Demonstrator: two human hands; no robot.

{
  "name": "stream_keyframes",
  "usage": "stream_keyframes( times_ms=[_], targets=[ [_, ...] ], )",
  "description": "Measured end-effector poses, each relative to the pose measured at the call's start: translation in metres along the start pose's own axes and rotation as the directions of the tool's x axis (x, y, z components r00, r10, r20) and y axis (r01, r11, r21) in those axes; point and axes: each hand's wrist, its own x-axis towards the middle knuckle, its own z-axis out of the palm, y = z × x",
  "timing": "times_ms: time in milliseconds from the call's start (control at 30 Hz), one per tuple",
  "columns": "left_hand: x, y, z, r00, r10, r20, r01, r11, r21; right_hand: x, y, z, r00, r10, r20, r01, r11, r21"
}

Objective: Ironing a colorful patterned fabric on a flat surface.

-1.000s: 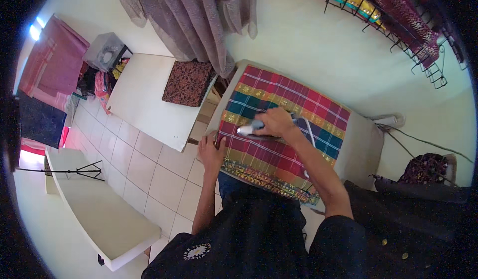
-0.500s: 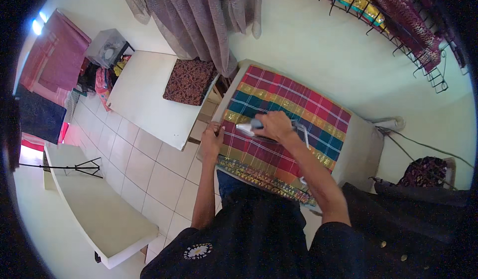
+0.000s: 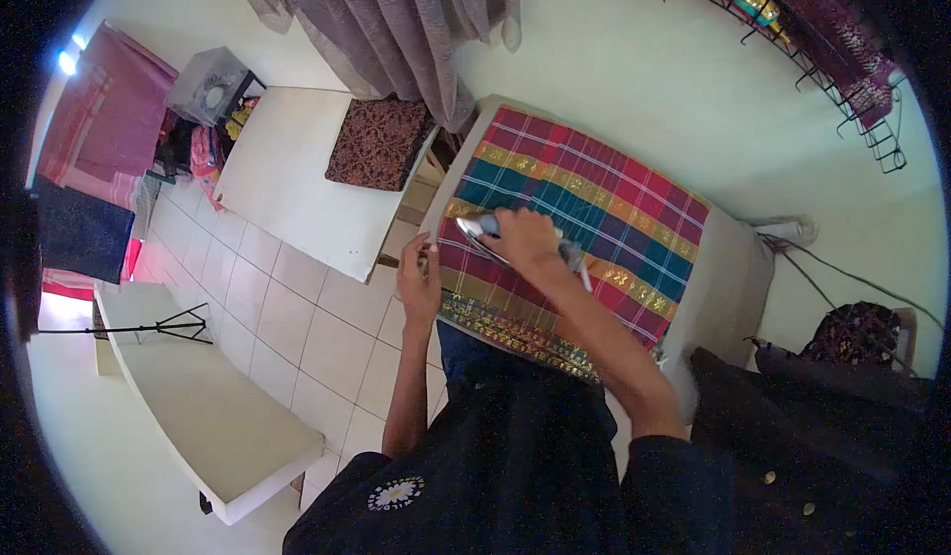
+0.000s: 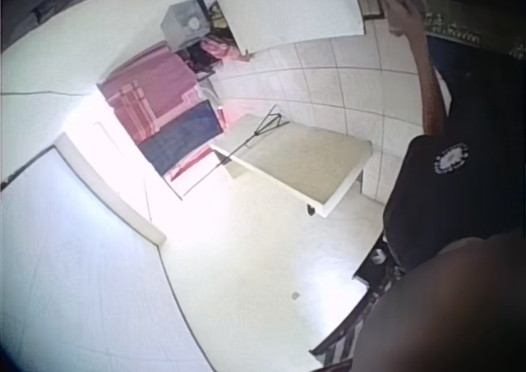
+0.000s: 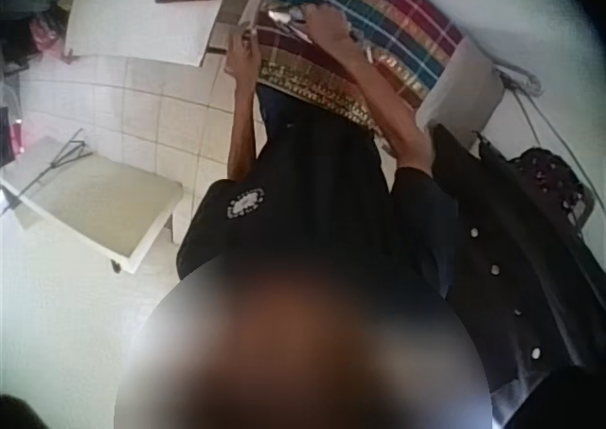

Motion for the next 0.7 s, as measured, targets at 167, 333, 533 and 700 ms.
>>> stream_keyframes(
  times_ms=[167, 333, 533, 700],
  targets=[
    [0.004, 0.009, 0.014, 0.984, 0.099, 0.149, -0.074, 0.984, -0.161, -0.043, -0.032, 0.013, 0.999, 0.015, 0.046, -0.019, 0.997, 0.074],
    [0.003, -0.012, 0.015, 0.926, 0.119, 0.358, -0.091, 0.991, -0.094, -0.067, -0.047, 0.002, 0.997, 0.005, 0.078, -0.008, 0.999, 0.034],
    [-0.014, -0.010, 0.019, 0.890, 0.210, 0.404, -0.311, 0.929, 0.202, -0.078, -0.027, -0.003, 0.998, 0.027, 0.049, -0.028, 1.000, 0.007],
    [-0.015, -0.007, 0.021, 0.856, 0.253, 0.451, -0.451, 0.792, 0.411, -0.115, 0.014, -0.019, 0.974, 0.221, 0.039, -0.217, 0.972, -0.090]
  ],
)
